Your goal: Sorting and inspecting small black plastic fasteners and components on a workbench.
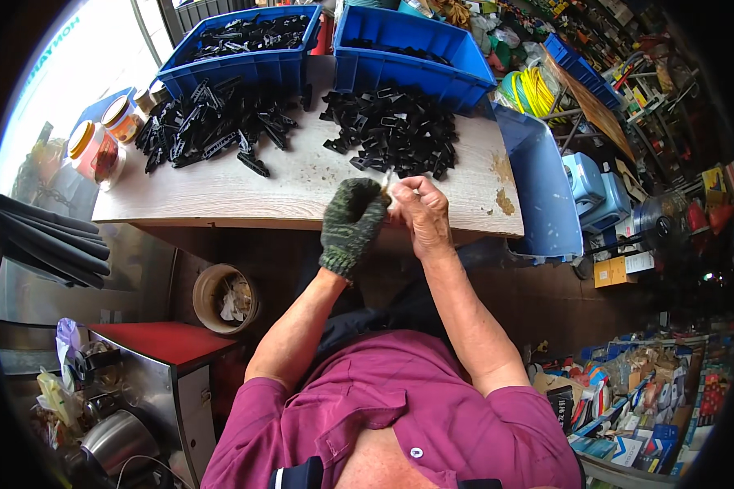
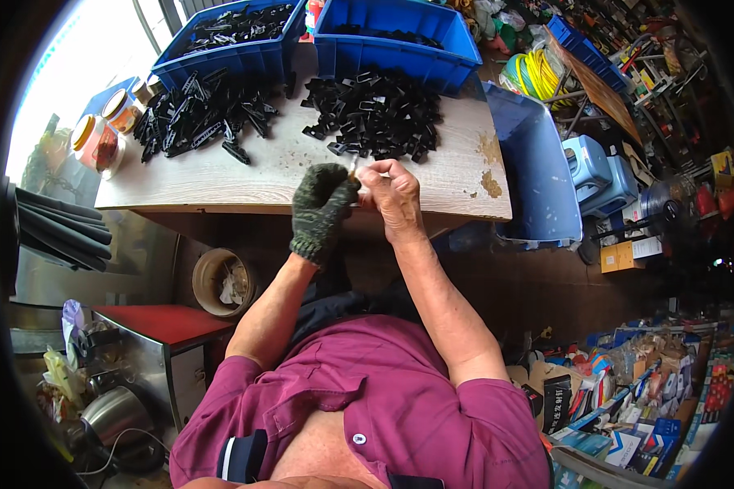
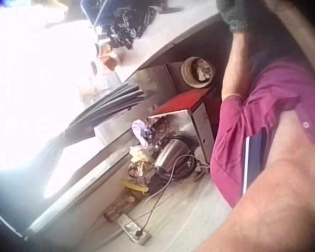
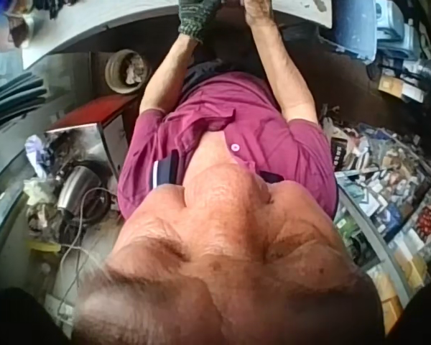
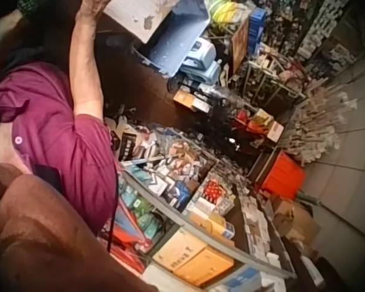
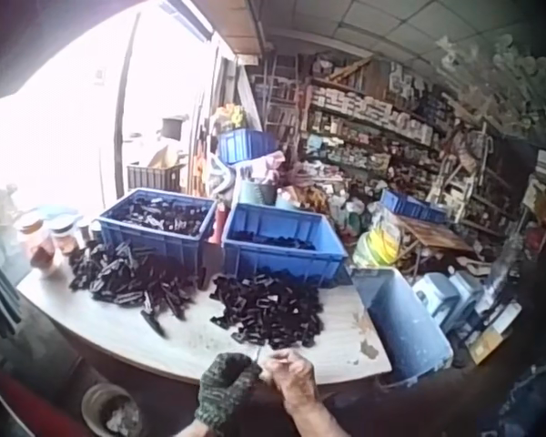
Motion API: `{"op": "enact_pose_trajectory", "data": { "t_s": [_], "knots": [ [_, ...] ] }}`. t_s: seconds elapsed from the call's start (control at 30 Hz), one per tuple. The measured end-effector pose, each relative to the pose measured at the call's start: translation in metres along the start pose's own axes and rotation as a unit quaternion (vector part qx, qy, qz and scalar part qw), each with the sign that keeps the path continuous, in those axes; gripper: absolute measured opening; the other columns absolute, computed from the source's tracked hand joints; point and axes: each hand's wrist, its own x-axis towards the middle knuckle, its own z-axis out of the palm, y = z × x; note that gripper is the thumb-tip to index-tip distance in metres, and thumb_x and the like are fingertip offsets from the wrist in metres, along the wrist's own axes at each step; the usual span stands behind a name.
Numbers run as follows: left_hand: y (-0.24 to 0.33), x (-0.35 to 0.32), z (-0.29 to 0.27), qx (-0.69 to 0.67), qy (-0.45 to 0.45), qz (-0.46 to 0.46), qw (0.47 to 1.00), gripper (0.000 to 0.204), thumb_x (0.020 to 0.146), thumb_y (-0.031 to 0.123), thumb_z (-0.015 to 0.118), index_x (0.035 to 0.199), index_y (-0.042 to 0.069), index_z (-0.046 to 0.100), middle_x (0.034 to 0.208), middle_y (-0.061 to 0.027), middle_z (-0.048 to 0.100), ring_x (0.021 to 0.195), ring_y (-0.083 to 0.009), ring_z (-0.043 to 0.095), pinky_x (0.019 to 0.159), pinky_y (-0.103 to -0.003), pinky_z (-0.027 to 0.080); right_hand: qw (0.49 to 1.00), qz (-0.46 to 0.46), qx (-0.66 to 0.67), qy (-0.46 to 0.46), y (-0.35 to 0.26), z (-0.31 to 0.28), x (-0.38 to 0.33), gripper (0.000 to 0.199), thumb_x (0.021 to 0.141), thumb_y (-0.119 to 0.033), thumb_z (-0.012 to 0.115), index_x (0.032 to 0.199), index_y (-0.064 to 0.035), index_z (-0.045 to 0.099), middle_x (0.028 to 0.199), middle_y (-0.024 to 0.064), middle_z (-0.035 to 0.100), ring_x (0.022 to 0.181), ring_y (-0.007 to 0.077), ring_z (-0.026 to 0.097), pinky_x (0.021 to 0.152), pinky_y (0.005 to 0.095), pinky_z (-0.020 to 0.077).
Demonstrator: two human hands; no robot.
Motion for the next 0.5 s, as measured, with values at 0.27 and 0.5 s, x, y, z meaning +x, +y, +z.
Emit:
{"op": "enact_pose_trajectory", "data": {
  "t_s": [0.27,0.5],
  "knots": [
    [0.037,-0.036,-0.035,-0.14,0.023,-0.058,0.988,0.022,0.093,0.003,0.063,0.114,0.001,0.067,0.098,-0.0085,0.071,0.088,-0.0153,0.067,0.077,-0.027,0.054,0.994,0.015,0.088,0.067,0.0,-0.008,0.006,0.014,0.094,-0.017,0.063,0.094,-0.005,0.057,0.052,-0.0019,0.044,0.046,0.0092,0.051,0.059,0.0403,0.0625],
    [0.086,-0.065,-0.042,-0.08,-0.017,-0.044,0.996,0.024,0.093,0.006,0.065,0.116,-0.002,0.066,0.101,-0.0104,0.071,0.092,-0.0171,0.067,0.079,-0.028,0.054,0.993,0.063,0.011,0.096,-0.005,-0.007,0.017,0.015,0.092,-0.017,0.067,0.095,-0.0048,0.058,0.052,-0.0035,0.044,0.042,0.0089,0.049,0.053,0.038,0.0617]
  ]
}}
